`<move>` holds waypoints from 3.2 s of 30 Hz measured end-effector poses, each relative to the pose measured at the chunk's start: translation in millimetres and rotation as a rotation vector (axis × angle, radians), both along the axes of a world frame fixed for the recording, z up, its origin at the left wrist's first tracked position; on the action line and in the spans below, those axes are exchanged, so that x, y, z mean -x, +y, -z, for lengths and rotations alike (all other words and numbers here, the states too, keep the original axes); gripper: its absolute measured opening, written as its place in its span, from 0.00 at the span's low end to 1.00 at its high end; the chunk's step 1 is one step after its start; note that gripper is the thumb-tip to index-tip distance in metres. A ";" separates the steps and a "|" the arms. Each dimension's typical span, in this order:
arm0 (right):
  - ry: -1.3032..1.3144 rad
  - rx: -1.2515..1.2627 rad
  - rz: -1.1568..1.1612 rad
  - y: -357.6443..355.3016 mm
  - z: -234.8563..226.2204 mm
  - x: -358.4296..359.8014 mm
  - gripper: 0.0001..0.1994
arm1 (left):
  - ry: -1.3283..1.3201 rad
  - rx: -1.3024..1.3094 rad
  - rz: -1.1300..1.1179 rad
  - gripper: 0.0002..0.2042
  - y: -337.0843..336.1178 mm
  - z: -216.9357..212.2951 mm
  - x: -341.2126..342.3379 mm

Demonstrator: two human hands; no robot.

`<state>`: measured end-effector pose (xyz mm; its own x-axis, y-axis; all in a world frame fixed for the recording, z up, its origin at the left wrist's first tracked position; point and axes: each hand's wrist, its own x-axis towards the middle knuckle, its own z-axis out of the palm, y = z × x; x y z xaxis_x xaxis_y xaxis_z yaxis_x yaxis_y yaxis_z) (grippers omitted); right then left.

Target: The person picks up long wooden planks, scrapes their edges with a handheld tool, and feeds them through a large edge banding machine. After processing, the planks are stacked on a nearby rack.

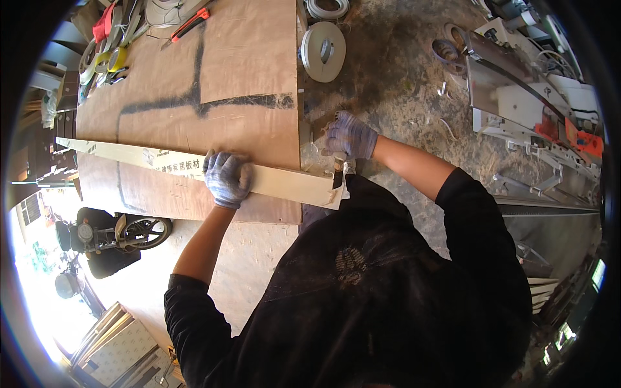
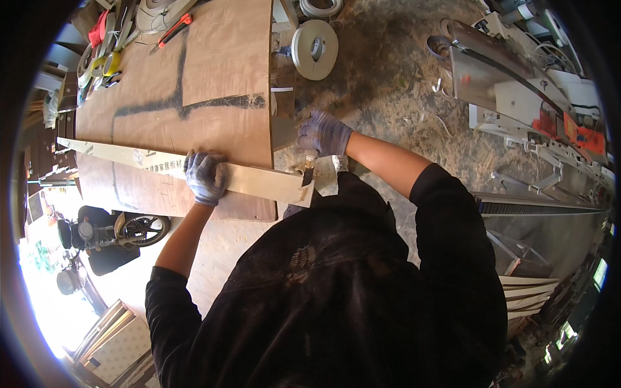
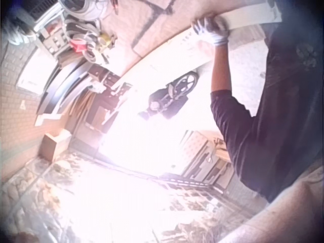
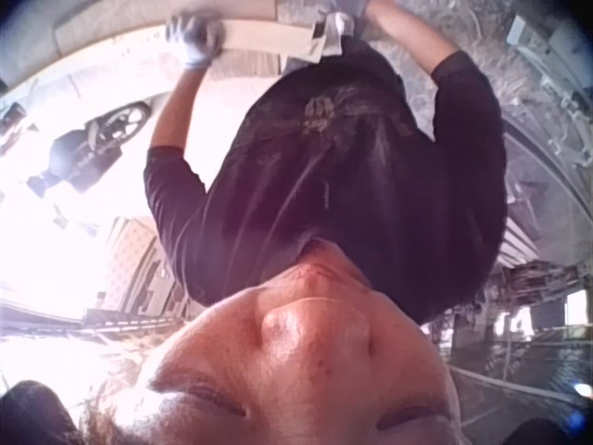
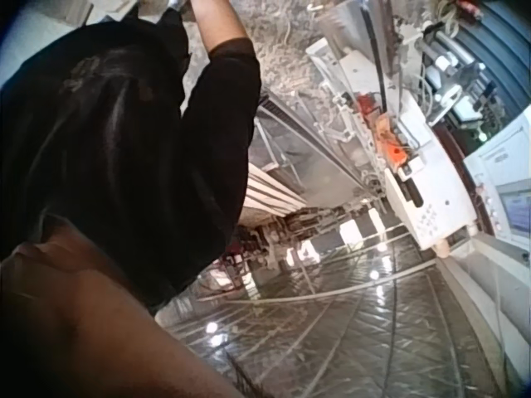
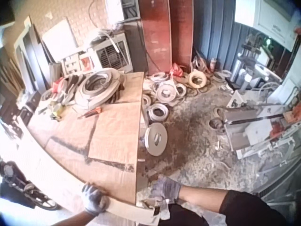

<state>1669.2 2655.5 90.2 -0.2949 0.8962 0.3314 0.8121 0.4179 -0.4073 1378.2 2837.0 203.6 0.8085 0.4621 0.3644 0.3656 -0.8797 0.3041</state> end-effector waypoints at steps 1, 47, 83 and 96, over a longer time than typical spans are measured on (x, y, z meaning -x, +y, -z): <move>0.075 -0.025 -0.023 -1.8 -3.4 0.0 0.05 | 0.014 0.008 -0.003 0.09 -0.4 0.3 0.0; 0.161 -0.073 0.176 -11.7 2.8 22.4 0.07 | -0.019 -0.035 -0.003 0.09 0.1 7.2 2.7; 0.318 0.555 0.179 -40.1 14.6 54.7 0.10 | -0.021 -0.010 -0.035 0.09 -7.6 11.4 7.8; -0.004 0.007 0.059 -5.5 2.3 17.5 0.04 | -0.044 -0.031 -0.020 0.09 -7.6 13.7 8.2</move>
<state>1651.7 2650.0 87.9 -0.2426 0.9143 0.3244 0.8371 0.3663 -0.4063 1369.9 2829.5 189.8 0.7820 0.4664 0.4134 0.3706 -0.8813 0.2932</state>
